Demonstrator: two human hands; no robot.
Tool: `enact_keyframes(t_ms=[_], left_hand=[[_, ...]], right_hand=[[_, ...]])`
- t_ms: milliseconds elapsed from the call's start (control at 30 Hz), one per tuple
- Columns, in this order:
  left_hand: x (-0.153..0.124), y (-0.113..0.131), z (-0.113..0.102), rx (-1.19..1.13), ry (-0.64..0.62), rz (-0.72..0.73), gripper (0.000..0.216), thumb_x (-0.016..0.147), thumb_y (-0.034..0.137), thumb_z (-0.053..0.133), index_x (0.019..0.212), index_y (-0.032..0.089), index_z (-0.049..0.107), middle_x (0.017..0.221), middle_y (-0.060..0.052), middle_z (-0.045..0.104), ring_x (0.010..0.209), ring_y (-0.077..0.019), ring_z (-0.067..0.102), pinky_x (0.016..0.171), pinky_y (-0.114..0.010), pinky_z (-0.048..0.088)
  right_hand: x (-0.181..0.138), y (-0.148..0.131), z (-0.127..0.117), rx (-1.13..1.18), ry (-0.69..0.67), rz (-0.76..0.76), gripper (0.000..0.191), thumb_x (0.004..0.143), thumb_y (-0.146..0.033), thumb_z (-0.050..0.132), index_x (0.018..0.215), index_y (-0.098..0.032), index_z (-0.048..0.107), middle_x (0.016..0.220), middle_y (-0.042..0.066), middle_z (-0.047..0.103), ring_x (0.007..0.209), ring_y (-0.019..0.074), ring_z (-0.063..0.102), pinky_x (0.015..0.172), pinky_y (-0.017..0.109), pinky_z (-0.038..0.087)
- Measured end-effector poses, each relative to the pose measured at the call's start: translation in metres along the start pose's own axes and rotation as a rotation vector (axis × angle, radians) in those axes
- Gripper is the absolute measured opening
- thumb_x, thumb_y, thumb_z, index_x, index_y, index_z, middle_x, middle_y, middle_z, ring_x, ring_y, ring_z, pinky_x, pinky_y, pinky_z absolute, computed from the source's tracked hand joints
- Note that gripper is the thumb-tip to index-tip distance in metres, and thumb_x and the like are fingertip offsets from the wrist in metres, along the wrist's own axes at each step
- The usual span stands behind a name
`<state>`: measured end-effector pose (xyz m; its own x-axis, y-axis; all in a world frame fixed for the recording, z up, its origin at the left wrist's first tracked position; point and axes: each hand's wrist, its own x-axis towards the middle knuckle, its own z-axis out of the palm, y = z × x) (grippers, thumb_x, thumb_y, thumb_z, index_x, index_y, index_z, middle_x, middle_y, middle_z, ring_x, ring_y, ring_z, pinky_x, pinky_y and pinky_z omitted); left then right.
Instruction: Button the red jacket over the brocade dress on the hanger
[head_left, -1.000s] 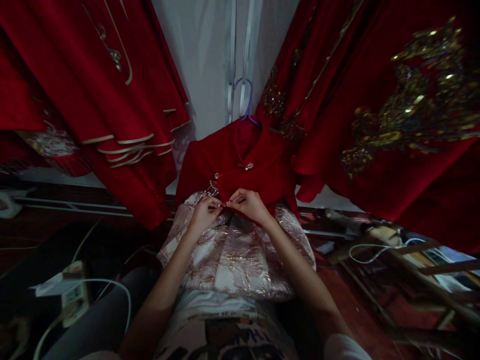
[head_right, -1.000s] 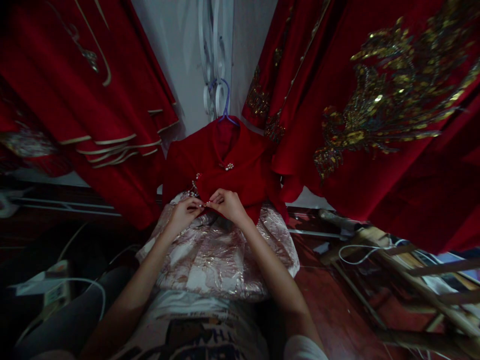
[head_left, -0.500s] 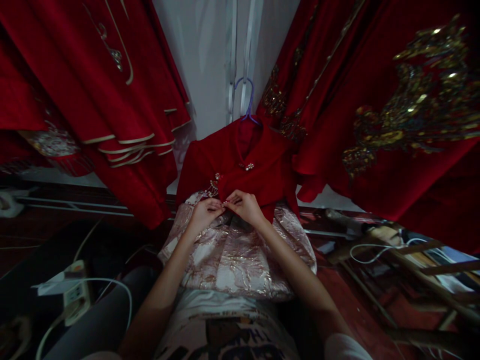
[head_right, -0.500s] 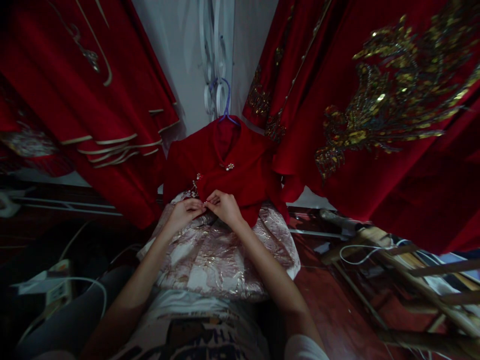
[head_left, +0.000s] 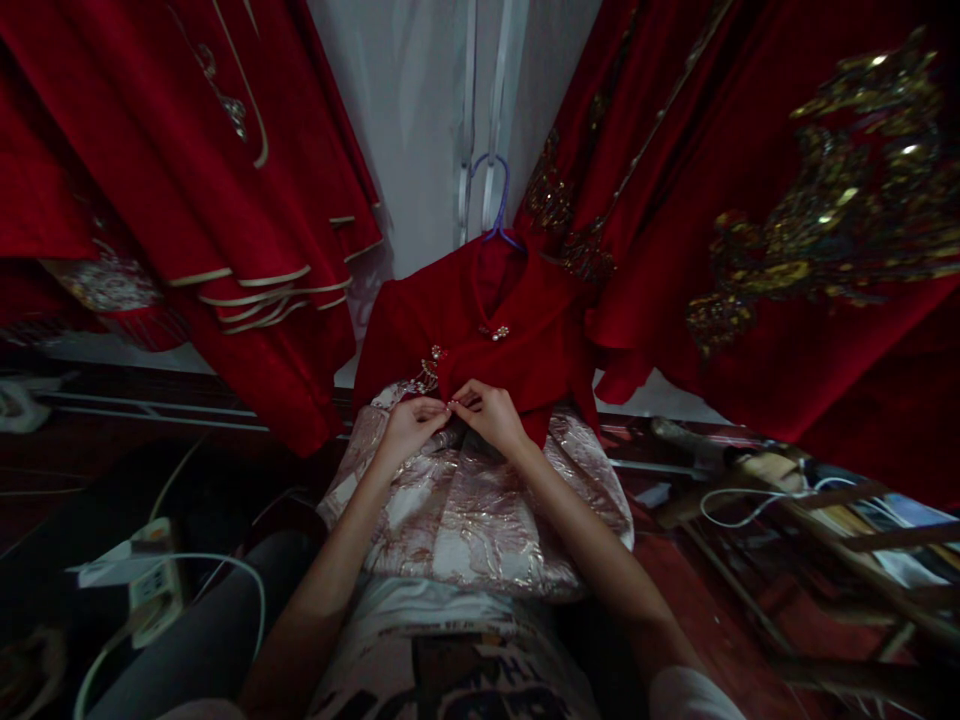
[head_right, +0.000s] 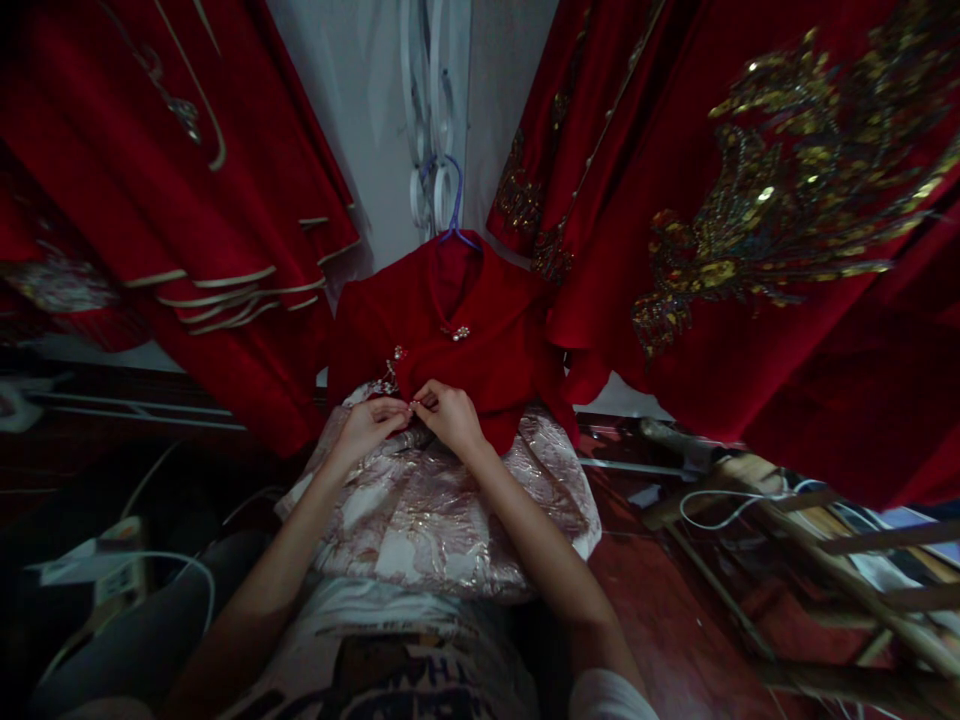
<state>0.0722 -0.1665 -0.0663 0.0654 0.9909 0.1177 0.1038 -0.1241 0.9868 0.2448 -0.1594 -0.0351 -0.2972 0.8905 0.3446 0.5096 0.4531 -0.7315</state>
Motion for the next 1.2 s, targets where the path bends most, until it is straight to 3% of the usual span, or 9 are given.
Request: enact_keyframes(t_ms=[200, 400, 567, 767, 900, 1100, 1200], left_hand=[[0.003, -0.005, 0.002, 0.003, 0.047, 0.009, 0.021, 0.059, 0.027, 0.072, 0.075, 0.014, 0.068, 0.074, -0.005, 0.071, 0.068, -0.0150, 0.066, 0.073, -0.031, 0.055], [0.000, -0.004, 0.000, -0.011, 0.042, -0.039, 0.021, 0.063, 0.027, 0.071, 0.078, 0.013, 0.070, 0.074, -0.006, 0.072, 0.065, -0.0153, 0.065, 0.067, -0.030, 0.054], [0.000, -0.003, 0.000, 0.052, 0.024, 0.078, 0.016, 0.065, 0.022, 0.067, 0.079, 0.013, 0.067, 0.075, -0.004, 0.069, 0.070, -0.0145, 0.064, 0.071, -0.028, 0.053], [0.002, 0.005, -0.008, 0.279, 0.200, 0.224, 0.022, 0.066, 0.011, 0.058, 0.086, 0.017, 0.064, 0.085, -0.002, 0.065, 0.072, -0.0117, 0.060, 0.067, -0.024, 0.049], [0.001, 0.011, -0.018, 0.373, 0.162, 0.289, 0.015, 0.071, 0.012, 0.056, 0.081, 0.018, 0.065, 0.086, -0.002, 0.066, 0.076, -0.0125, 0.060, 0.071, -0.025, 0.050], [-0.002, 0.003, -0.012, 0.461, 0.046, 0.277, 0.012, 0.075, 0.018, 0.061, 0.086, 0.019, 0.067, 0.086, -0.002, 0.066, 0.077, -0.0137, 0.062, 0.069, -0.026, 0.051], [-0.003, 0.000, -0.007, 0.465, 0.050, 0.255, 0.013, 0.075, 0.028, 0.067, 0.085, 0.019, 0.066, 0.087, -0.003, 0.066, 0.075, -0.0145, 0.062, 0.065, -0.026, 0.051]], right_hand=[[0.000, 0.000, 0.000, 0.006, -0.006, 0.008, 0.007, 0.083, -0.024, 0.062, 0.088, -0.021, 0.065, 0.082, 0.000, 0.071, 0.075, 0.0121, 0.068, 0.070, 0.021, 0.053], [-0.001, 0.002, 0.003, -0.027, -0.011, -0.007, 0.007, 0.084, -0.024, 0.061, 0.089, -0.022, 0.064, 0.084, 0.000, 0.071, 0.077, 0.0125, 0.067, 0.069, 0.021, 0.052], [0.000, -0.001, -0.002, -0.085, -0.004, 0.005, 0.008, 0.081, -0.024, 0.062, 0.089, -0.021, 0.064, 0.082, 0.001, 0.070, 0.076, 0.0124, 0.066, 0.069, 0.021, 0.051], [0.003, -0.011, -0.027, -0.018, 0.071, -0.022, 0.008, 0.080, -0.018, 0.059, 0.086, -0.019, 0.064, 0.077, 0.000, 0.068, 0.068, 0.0101, 0.063, 0.063, 0.019, 0.048], [0.002, -0.015, -0.039, 0.032, 0.117, -0.023, 0.009, 0.082, -0.021, 0.057, 0.087, -0.019, 0.064, 0.078, 0.001, 0.068, 0.068, 0.0099, 0.063, 0.062, 0.018, 0.048], [0.000, -0.013, -0.029, -0.054, -0.003, -0.002, 0.009, 0.082, -0.023, 0.058, 0.087, -0.021, 0.065, 0.077, -0.001, 0.068, 0.068, 0.0100, 0.063, 0.064, 0.020, 0.048], [-0.001, -0.010, -0.022, -0.083, -0.059, 0.019, 0.011, 0.081, -0.025, 0.061, 0.091, -0.021, 0.065, 0.077, 0.000, 0.069, 0.067, 0.0104, 0.063, 0.064, 0.021, 0.048]])
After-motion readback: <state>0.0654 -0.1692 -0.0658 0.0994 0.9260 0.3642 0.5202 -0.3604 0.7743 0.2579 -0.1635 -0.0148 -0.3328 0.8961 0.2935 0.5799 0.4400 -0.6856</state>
